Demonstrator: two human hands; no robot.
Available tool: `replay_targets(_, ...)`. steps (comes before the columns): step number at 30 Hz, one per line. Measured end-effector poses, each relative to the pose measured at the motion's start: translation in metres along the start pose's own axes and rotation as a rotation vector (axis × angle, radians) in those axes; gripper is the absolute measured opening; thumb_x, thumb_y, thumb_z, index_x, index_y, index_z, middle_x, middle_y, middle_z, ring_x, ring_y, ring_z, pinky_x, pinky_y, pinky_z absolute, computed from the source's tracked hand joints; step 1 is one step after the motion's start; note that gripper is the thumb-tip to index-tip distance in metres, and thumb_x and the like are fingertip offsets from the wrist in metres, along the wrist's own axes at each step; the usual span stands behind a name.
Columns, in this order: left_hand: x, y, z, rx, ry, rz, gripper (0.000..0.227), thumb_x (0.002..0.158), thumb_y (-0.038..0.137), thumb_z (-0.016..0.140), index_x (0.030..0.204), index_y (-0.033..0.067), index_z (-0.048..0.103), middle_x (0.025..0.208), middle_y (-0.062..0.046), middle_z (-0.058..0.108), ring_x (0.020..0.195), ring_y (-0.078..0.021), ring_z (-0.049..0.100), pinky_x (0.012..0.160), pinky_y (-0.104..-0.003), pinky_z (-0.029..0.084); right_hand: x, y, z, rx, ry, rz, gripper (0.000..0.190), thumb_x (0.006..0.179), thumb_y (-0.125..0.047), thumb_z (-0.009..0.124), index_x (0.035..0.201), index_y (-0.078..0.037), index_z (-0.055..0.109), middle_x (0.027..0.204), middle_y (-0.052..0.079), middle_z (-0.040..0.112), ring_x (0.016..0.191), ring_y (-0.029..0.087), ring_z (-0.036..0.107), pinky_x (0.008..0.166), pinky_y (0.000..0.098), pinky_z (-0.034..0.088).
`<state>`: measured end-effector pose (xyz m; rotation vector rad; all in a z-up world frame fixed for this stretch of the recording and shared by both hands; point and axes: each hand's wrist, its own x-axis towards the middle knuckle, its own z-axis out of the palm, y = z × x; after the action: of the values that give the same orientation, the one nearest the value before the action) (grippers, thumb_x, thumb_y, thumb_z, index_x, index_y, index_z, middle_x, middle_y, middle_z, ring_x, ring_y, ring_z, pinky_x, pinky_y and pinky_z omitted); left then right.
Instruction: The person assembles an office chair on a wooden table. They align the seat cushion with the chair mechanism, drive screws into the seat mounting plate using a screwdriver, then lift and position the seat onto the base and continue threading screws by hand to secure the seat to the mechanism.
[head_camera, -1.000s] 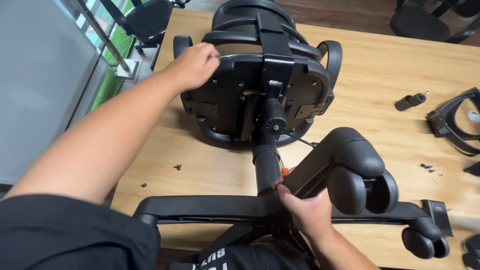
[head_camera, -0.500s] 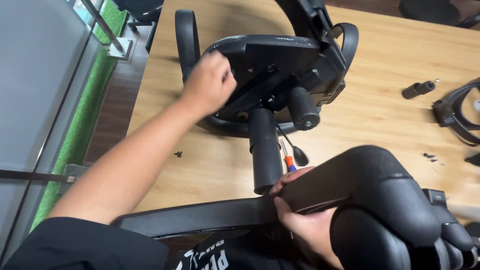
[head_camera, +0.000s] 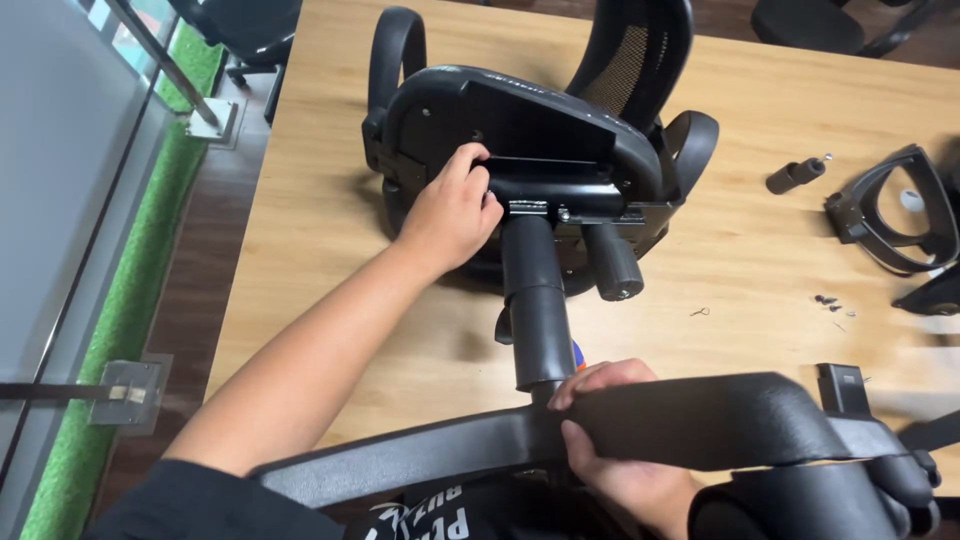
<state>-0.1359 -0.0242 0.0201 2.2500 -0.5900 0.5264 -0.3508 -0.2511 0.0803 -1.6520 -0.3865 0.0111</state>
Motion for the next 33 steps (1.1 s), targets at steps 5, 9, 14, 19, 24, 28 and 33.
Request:
replay_targets(5, -0.005, 0.002, -0.006, 0.024, -0.051, -0.051, 0.016, 0.091, 0.011, 0.063, 0.094, -0.0045, 0.06, 0.137, -0.017, 0.052, 0.111, -0.0358, 0.064, 0.088, -0.044, 0.054, 0.0, -0.009, 0.005, -0.013, 0.017, 0.064, 0.044, 0.075, 0.015, 0.07, 0.11, -0.003, 0.052, 0.1, 0.012, 0.068, 0.097, 0.022, 0.069, 0.095, 0.0381, 0.055)
replay_targets(9, -0.014, 0.0, -0.008, 0.028, -0.09, -0.102, 0.015, 0.092, 0.011, 0.063, 0.092, -0.0043, 0.058, 0.14, -0.017, 0.052, 0.111, -0.035, 0.065, 0.087, -0.044, 0.055, -0.001, -0.006, 0.005, -0.182, -0.046, 0.124, 0.042, 0.076, 0.01, 0.072, 0.108, -0.005, 0.049, 0.098, 0.008, 0.071, 0.096, 0.018, 0.073, 0.093, 0.034, 0.057)
replay_targets(14, -0.03, -0.009, -0.008, 0.071, 0.02, 0.073, 0.015, 0.091, 0.01, 0.064, 0.086, -0.001, 0.055, 0.139, -0.019, 0.054, 0.127, -0.0384, 0.059, 0.095, -0.044, 0.054, -0.004, 0.003, 0.007, -0.208, -0.073, 0.096, 0.043, 0.078, 0.008, 0.072, 0.11, -0.005, 0.046, 0.099, 0.007, 0.071, 0.096, 0.018, 0.073, 0.093, 0.0325, 0.057)
replay_targets(19, -0.07, -0.011, -0.003, -0.166, -0.15, -0.231, 0.015, 0.102, 0.014, 0.054, 0.093, 0.0012, 0.055, 0.124, -0.015, 0.058, 0.103, -0.026, 0.067, 0.094, -0.037, 0.055, -0.003, -0.012, 0.009, -0.22, -0.101, 0.027, 0.038, 0.079, 0.006, 0.075, 0.109, -0.004, 0.054, 0.099, 0.007, 0.071, 0.095, 0.016, 0.073, 0.091, 0.0323, 0.059)
replay_targets(24, -0.145, -0.013, 0.036, -0.577, -0.247, -0.633, 0.02, 0.103, 0.021, 0.044, 0.097, 0.0075, 0.058, 0.12, -0.011, 0.065, 0.101, -0.0224, 0.066, 0.092, -0.034, 0.055, -0.003, -0.016, 0.009, -0.192, -0.164, -0.001, 0.037, 0.083, 0.004, 0.075, 0.113, -0.003, 0.054, 0.101, 0.007, 0.072, 0.101, 0.018, 0.073, 0.094, 0.0343, 0.059)
replay_targets(28, -0.186, 0.014, 0.06, -0.996, -0.32, -1.004, 0.03, 0.104, 0.027, 0.032, 0.105, 0.0134, 0.059, 0.126, -0.011, 0.066, 0.113, -0.0253, 0.066, 0.099, -0.035, 0.057, -0.011, 0.005, 0.011, -0.275, -0.178, -0.041, 0.035, 0.083, 0.004, 0.077, 0.111, -0.006, 0.058, 0.104, 0.008, 0.071, 0.102, 0.019, 0.073, 0.094, 0.0345, 0.059)
replay_targets(33, -0.2, 0.016, 0.073, -1.379, -0.176, -1.049, 0.032, 0.107, 0.029, 0.033, 0.093, 0.0076, 0.05, 0.128, -0.017, 0.064, 0.122, -0.0286, 0.064, 0.1, -0.044, 0.057, -0.015, 0.019, 0.011, -0.189, -0.182, -0.07, 0.041, 0.085, 0.004, 0.074, 0.118, -0.005, 0.052, 0.105, 0.007, 0.072, 0.103, 0.018, 0.072, 0.094, 0.0333, 0.058)
